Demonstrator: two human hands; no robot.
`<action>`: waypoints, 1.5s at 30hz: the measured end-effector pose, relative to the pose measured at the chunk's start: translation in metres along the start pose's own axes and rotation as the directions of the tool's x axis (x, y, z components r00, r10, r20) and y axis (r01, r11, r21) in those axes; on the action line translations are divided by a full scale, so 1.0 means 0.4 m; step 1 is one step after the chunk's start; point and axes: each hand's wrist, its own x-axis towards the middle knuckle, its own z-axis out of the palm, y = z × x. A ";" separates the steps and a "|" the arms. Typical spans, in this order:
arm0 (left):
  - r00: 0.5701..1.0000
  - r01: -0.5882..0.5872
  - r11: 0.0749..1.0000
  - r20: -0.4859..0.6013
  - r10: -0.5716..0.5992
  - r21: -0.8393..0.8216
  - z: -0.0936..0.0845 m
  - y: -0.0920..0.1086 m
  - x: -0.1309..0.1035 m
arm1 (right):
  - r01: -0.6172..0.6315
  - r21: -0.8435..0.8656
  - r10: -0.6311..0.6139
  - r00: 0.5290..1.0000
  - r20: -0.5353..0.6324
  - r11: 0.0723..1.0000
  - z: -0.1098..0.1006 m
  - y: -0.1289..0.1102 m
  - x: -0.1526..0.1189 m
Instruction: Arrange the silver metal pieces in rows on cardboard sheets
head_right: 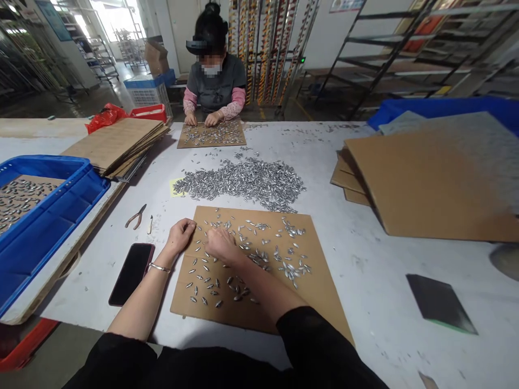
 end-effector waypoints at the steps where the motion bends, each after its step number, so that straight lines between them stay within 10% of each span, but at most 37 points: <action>1: 1.000 -0.001 1.000 0.002 0.001 -0.001 0.000 0.000 0.001 | -0.001 0.008 0.001 1.000 -0.014 1.000 -0.003 0.005 -0.003; 10: 1.000 -0.001 1.000 0.013 0.001 0.001 -0.008 0.012 0.002 | 0.320 -0.034 -0.322 0.944 -0.073 0.947 0.035 0.095 -0.085; 23: 1.000 0.006 0.998 -0.023 -0.008 -0.063 -0.007 0.029 -0.005 | 0.440 -0.211 -0.472 0.870 -0.141 0.873 0.130 0.106 -0.180; 29: 0.998 0.008 0.994 -0.065 -0.015 -0.106 -0.064 0.061 -0.105 | 0.293 0.049 -0.270 0.925 -0.269 0.955 0.103 0.177 -0.260; 34: 0.991 -0.084 0.995 0.100 0.088 -0.047 -0.106 0.090 -0.241 | 0.237 0.093 -0.211 0.950 -0.230 0.967 0.135 0.208 -0.361; 45: 0.931 -0.327 0.936 0.217 0.295 0.129 -0.021 0.196 -0.331 | 0.060 0.004 -0.057 0.970 -0.236 0.998 0.165 0.137 -0.327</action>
